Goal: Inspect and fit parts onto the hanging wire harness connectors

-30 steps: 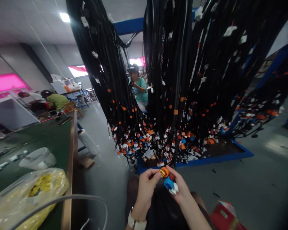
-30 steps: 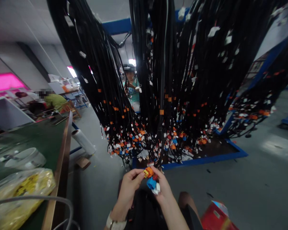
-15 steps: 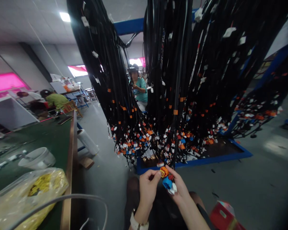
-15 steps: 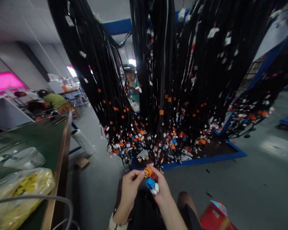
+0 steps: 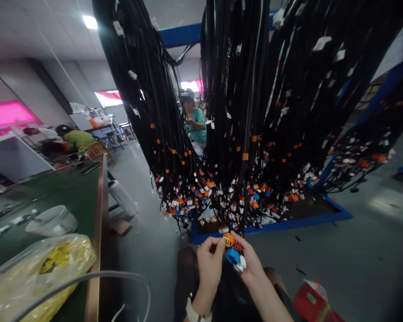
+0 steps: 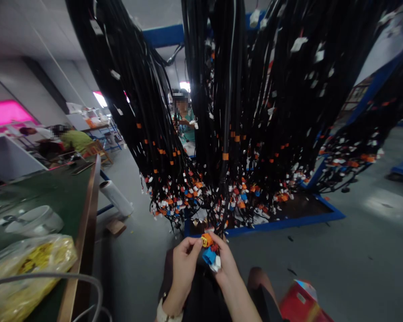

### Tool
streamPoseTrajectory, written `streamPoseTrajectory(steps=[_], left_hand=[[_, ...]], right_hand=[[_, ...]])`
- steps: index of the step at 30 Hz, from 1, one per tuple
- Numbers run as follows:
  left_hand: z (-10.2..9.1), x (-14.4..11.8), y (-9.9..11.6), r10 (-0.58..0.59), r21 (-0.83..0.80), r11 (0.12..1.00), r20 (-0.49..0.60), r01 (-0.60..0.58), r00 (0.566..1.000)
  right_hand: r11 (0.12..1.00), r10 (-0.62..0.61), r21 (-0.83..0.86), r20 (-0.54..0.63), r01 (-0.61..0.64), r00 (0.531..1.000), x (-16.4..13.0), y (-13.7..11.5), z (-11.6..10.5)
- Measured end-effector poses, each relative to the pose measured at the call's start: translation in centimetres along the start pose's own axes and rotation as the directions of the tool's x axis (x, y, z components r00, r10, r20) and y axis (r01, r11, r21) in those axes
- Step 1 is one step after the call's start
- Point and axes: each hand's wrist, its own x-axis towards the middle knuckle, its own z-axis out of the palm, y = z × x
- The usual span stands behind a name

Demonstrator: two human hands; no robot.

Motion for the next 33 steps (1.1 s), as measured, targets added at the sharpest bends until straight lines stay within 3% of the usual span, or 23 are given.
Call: streamPoseTrajectory(steps=[5, 9, 13, 19, 33], left_hand=[[-0.2, 0.2, -0.1, 0.039, 0.046, 0.998, 0.036, -0.04, 0.999], [-0.3, 0.6, -0.4, -0.008, -0.049, 0.999, 0.069, 0.011, 0.998], [-0.8, 1.0, -0.2, -0.078, -0.131, 0.985, 0.218, 0.108, 0.973], [-1.6, 1.4, 0.0, -0.076, -0.116, 0.985, 0.363, 0.126, 0.929], [-1.3, 1.0, 0.0, 0.159, 0.072, 0.981, 0.247, -0.182, 0.956]], right_hand=[[1.0, -0.005, 0.002, 0.015, 0.005, 1.0, -0.1, 0.1, -0.2], [0.999, 0.033, -0.016, 0.025, -0.033, 0.999, -0.2, 0.0, -0.3], [0.998, 0.003, -0.056, 0.07, 0.001, 0.998, -0.2, 0.1, -0.6], [0.985, -0.124, -0.108, 0.125, 0.138, 0.984, 0.2, 0.6, -1.3], [0.984, -0.126, -0.117, 0.097, 0.137, 0.987, 0.1, 0.6, -1.1]])
